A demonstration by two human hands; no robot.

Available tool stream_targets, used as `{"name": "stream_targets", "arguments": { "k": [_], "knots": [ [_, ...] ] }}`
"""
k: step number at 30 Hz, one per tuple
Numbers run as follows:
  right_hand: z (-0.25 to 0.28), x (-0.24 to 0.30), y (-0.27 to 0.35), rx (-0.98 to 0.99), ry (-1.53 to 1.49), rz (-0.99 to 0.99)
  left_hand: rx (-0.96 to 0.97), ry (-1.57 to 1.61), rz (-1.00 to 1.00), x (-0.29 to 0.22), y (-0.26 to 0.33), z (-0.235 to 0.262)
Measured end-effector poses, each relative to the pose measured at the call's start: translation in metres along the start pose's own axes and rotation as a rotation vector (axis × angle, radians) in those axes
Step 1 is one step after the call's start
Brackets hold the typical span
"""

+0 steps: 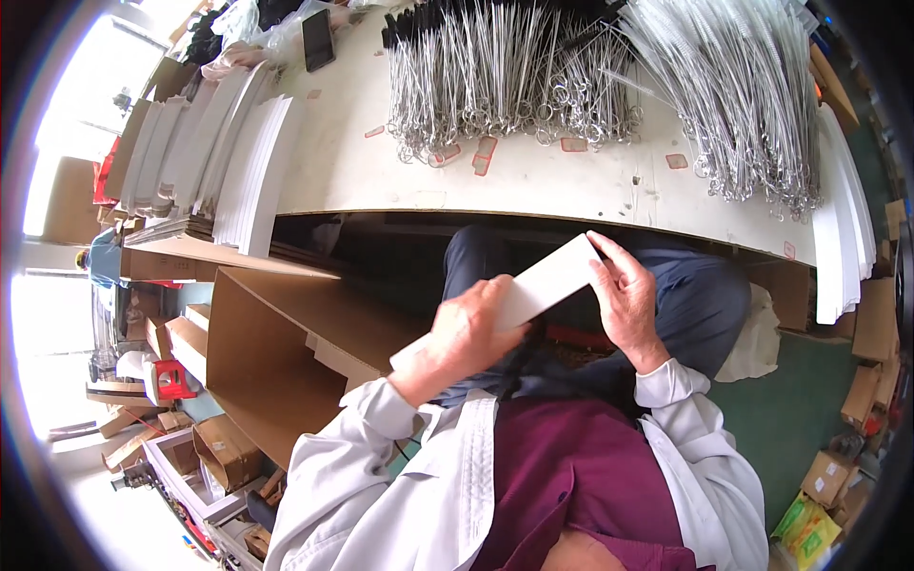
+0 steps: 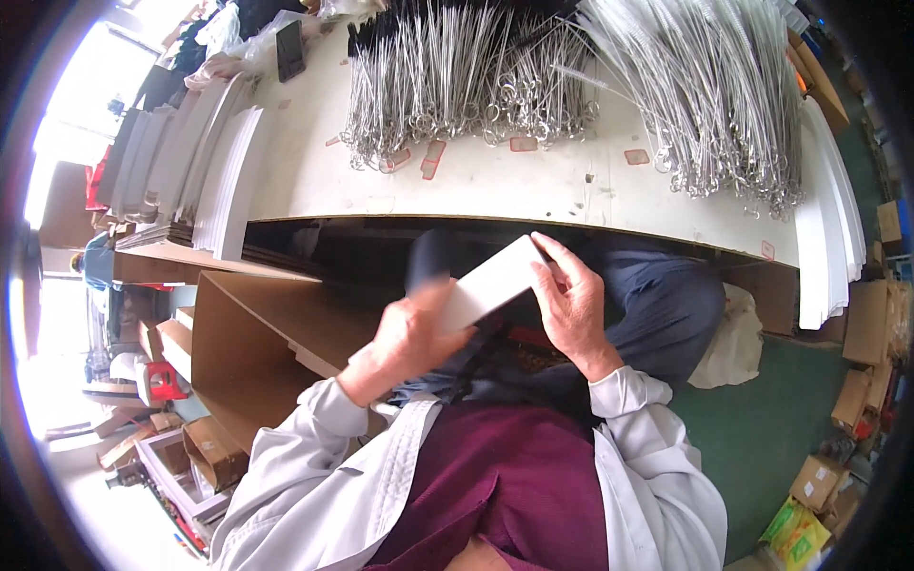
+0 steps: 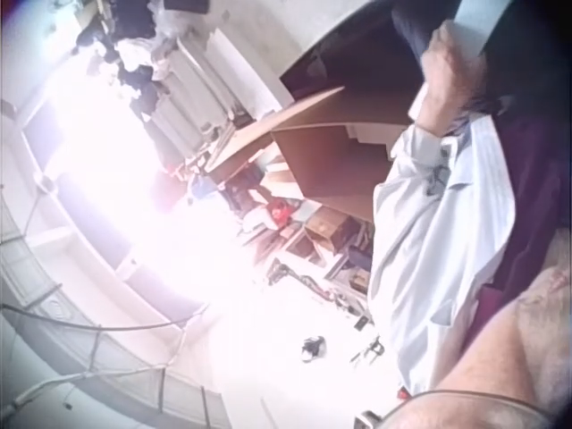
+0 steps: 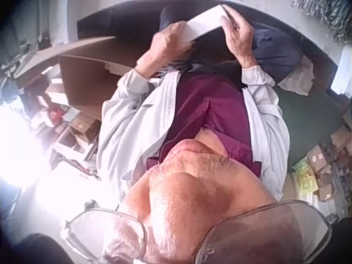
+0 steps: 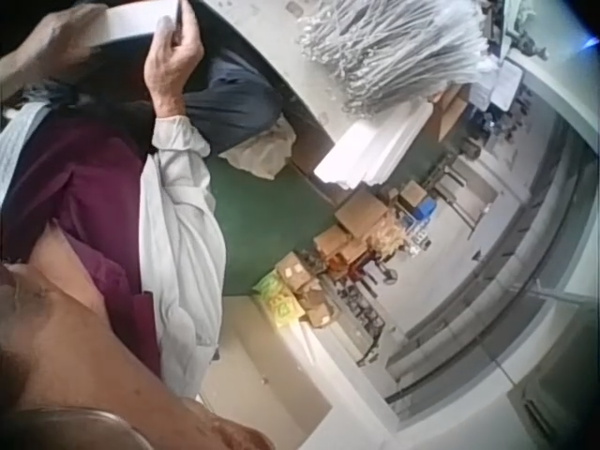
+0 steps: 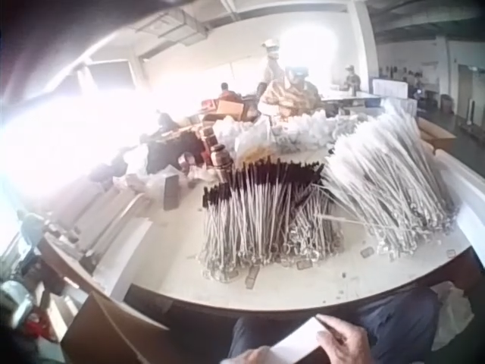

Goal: Sorting and packing industrial wire brushes into boxes at a factory workstation.

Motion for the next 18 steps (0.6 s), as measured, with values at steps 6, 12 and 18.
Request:
{"name": "stream_targets", "arguments": {
  "k": [6,12,18],
  "knots": [
    [0.013,0.025,-0.035,-0.027,0.366,0.268,-0.260,-0.180,-0.008,0.030,-0.024,0.096],
    [0.001,0.041,-0.068,0.016,0.568,0.461,-0.500,-0.215,0.357,0.108,-0.048,0.166],
    [-0.059,0.040,-0.105,0.204,0.519,0.487,-0.526,-0.444,0.473,0.143,-0.089,0.198]
  ]
}}
Point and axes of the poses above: each hand's wrist, its own y-axis away from the middle knuckle, its own z-axis out of the back of the hand, x = y × z, the point moved 6 cm from there along -y, towards the middle knuckle, and after that the axes turned 7 degrees about z, right-handed, at the moved point
